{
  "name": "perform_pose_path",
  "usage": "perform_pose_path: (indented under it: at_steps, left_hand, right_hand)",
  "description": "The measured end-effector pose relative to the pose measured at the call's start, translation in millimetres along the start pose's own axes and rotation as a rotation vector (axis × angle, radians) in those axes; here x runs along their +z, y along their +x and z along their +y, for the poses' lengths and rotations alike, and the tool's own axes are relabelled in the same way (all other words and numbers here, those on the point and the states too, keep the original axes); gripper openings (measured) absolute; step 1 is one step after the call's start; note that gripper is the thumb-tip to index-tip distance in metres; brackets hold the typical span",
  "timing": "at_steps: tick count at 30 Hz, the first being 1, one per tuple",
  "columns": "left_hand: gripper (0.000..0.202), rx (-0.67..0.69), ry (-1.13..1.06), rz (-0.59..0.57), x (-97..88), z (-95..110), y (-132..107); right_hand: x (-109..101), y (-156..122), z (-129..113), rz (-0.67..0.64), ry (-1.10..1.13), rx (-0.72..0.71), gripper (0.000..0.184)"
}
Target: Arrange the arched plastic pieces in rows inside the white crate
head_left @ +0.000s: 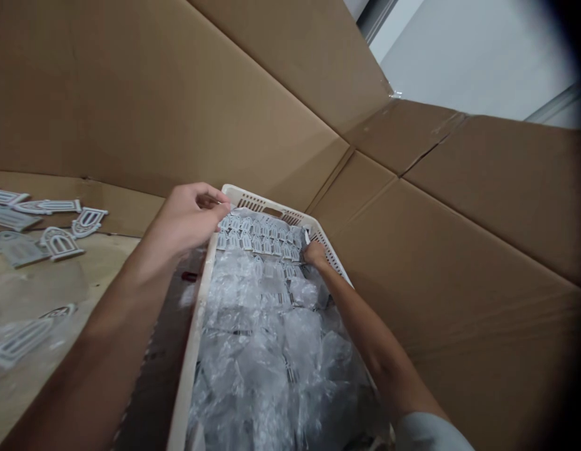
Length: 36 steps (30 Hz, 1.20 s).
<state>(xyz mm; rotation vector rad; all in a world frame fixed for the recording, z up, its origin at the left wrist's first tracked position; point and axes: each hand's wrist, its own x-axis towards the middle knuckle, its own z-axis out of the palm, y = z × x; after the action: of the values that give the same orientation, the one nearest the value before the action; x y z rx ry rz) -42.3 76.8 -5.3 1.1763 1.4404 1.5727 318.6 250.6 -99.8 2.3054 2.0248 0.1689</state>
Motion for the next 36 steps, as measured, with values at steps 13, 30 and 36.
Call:
perform_pose_path:
  at_steps: [13, 30, 36]
  left_hand:
    - [0.005, -0.006, -0.018, -0.026, -4.7, 2.3, -2.3]
    - [0.005, -0.008, -0.023, -0.032, -6.3, 2.5, -2.2]
    - [0.006, -0.016, -0.022, -0.036, -6.3, 4.9, -4.2]
  right_hand:
    - [5.1, 4.0, -4.8, 0.014, 0.005, 0.054, 0.030]
    - [8.1, 0.8, -17.2, 0.026, 0.041, 0.132, 0.026]
    - [-4.5, -7.7, -10.3, 0.008, 0.066, -0.024, 0.030]
